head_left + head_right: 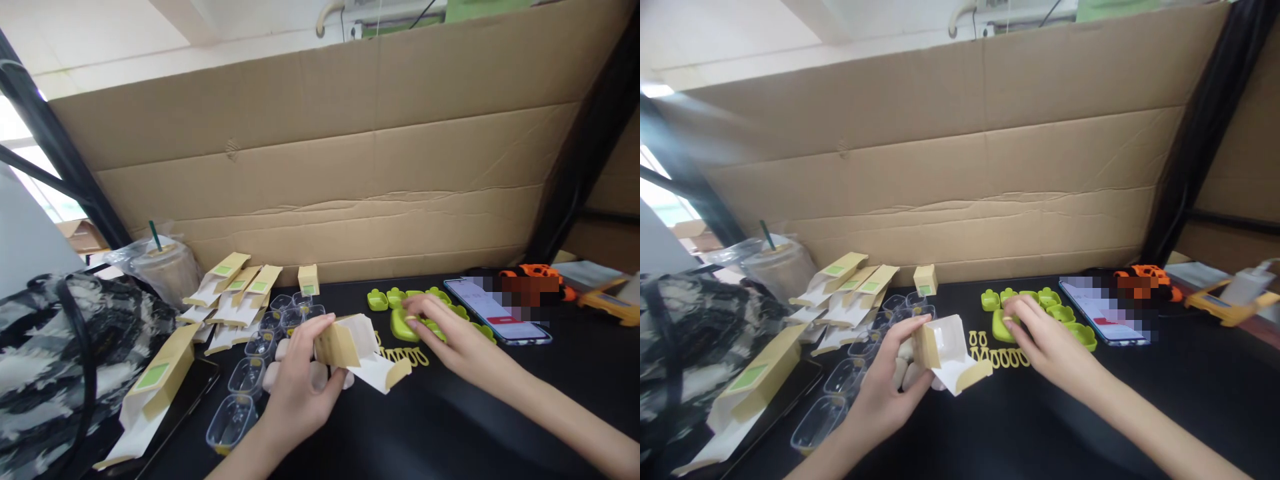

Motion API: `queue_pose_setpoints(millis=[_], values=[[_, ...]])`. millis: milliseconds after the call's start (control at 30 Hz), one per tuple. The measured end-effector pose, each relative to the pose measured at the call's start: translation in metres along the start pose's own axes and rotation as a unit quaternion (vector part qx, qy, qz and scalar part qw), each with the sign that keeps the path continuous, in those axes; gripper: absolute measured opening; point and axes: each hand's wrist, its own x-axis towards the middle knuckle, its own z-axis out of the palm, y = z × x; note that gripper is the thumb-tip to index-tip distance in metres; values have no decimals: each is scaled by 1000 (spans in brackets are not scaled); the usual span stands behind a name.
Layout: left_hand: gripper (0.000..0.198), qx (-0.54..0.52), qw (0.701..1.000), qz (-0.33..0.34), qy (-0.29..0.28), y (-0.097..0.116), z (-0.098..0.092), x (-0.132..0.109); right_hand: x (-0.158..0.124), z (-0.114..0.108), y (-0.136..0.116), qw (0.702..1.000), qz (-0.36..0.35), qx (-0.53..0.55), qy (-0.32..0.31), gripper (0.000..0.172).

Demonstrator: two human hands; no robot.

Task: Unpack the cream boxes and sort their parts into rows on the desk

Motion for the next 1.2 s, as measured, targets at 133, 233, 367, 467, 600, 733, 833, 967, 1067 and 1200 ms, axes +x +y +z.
queue_pose_setpoints(millis=[133,233,367,467,600,733,833,967,1067,1200], values=[[55,-9,1000,3,-3,1,1,-1,1,0,7,999,6,-6,-39,13],[54,-25,1000,15,1,3,1,-2,-6,0,-4,996,-16,5,-89,11],[54,-41,998,37,13,5,2,-2,-13,4,-25,985,-62,28,-156,11],[54,-38,998,53,17,4,2,-2,-14,7,-32,986,-63,31,-148,12],[54,-20,999,44,17,2,1,-1,-14,4,-29,988,-68,33,-133,28],[53,-6,998,63,18,2,1,-1,-20,1,-26,993,-114,34,-17,27],[52,26,994,100,17,6,3,-3,-27,1,-32,982,-170,1,79,29],[51,59,988,141,5,12,5,-5,-30,5,-42,964,-236,-110,54,63],[50,70,986,153,18,12,4,-5,-26,7,-46,953,-263,-148,-16,84],[47,97,981,163,30,9,1,-3,-25,5,-47,952,-270,-141,-19,79]])
